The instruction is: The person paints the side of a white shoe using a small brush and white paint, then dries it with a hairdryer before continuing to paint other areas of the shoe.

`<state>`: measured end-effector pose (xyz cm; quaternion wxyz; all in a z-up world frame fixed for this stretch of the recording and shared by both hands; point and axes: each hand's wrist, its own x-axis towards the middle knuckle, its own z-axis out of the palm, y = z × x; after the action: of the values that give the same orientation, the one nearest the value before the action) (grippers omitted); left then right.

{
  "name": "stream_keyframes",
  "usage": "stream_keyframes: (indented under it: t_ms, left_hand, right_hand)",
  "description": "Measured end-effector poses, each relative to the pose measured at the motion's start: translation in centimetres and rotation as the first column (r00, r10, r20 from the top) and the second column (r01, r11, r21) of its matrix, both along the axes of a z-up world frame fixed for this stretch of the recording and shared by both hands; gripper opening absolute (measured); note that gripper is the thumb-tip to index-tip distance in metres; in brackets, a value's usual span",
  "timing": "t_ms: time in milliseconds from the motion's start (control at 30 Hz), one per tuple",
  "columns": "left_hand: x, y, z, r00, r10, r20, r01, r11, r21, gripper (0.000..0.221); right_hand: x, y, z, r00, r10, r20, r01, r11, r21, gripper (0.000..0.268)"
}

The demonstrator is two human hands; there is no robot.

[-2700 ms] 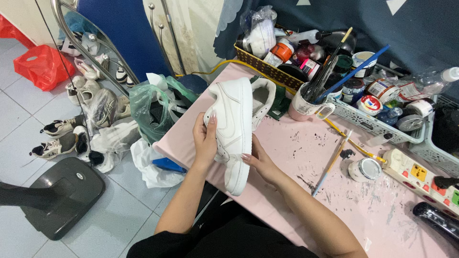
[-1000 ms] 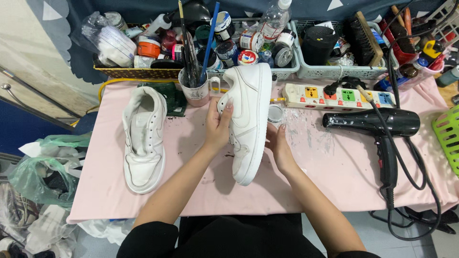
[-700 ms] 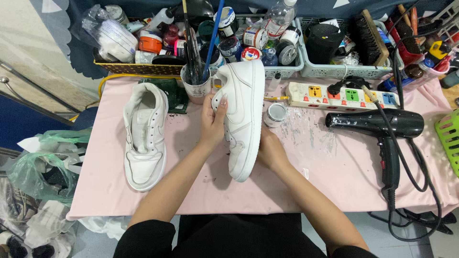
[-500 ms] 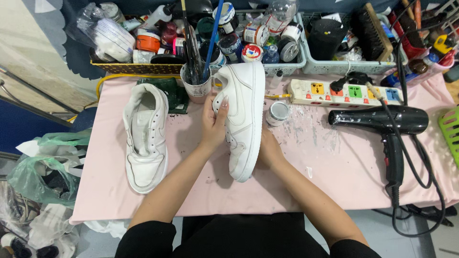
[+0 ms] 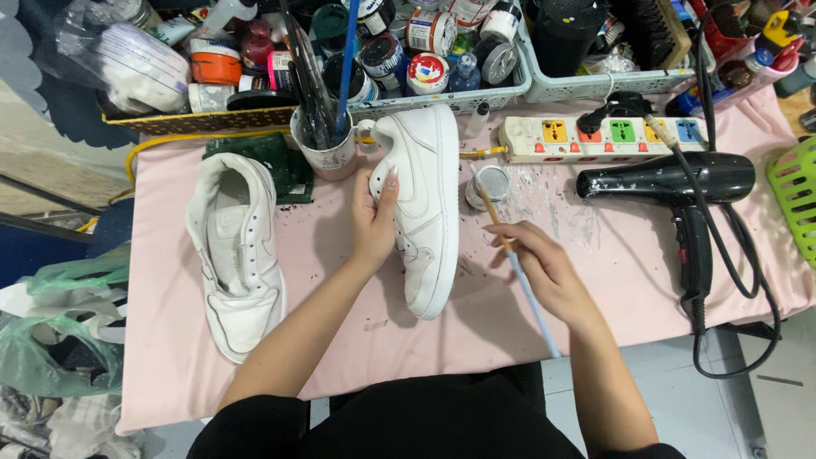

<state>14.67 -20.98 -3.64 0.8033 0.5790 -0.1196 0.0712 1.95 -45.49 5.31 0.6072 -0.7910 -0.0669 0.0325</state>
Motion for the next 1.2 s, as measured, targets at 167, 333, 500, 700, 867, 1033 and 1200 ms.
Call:
stream_keyframes:
  t_ms: [167,333,500,700,867,1033,1200]
  left_hand:
    - [0.2,-0.5,-0.2,0.999,0.019,0.031,-0.020,0.999,0.032,0.016]
    - [0.0,-0.6,0.1,1.000,-0.020,-0.011,0.020,1.000,0.006,0.017]
    - [0.6,-0.2,-0.7,0.998,-0.063,-0.003,0.064,0.998,0.022,0.021]
    - [1.2,-0.5,-2.7,1.000,-0.003,0.000,0.003,0.997,0.080,0.025]
    - [1.2,-0.5,-2.8,0.997,-0.043,-0.067,0.047,0.997,0.058,0.028]
    - [1.0,-0.3,-2.3,0.997,-0.061,-0.043,0.065,0.993,0.099,0.034]
    - [1.0,-0.2,-2.3,0.997,-0.072,0.005,0.071,0.991,0.113,0.035]
  right_hand:
    - [-0.1,-4.2,-1.7,0.963,-0.112,0.247,0.160,0.970,-0.184,0.023]
    - [1.7,-7.0,-2.1,0.899,-0.342,0.274,0.337,0.939,0.064,0.018]
    - [4.1,-8.0,1.8,0.909,-0.161,0.384,0.217,0.970,-0.106,0.012]
    - [5.9,-6.7,1.1,0.921,-0.141,0.364,0.195,0.974,-0.117,0.011]
    - [8.3,-4.3,1.0,0.943,-0.007,0.332,0.192,0.827,-0.528,0.015]
    - [9.2,-3.8,1.0,0.933,0.065,0.355,0.182,0.764,-0.620,0.015]
    - [9.0,-3.8,1.3,0.888,0.159,0.431,0.212,0.691,-0.691,0.013]
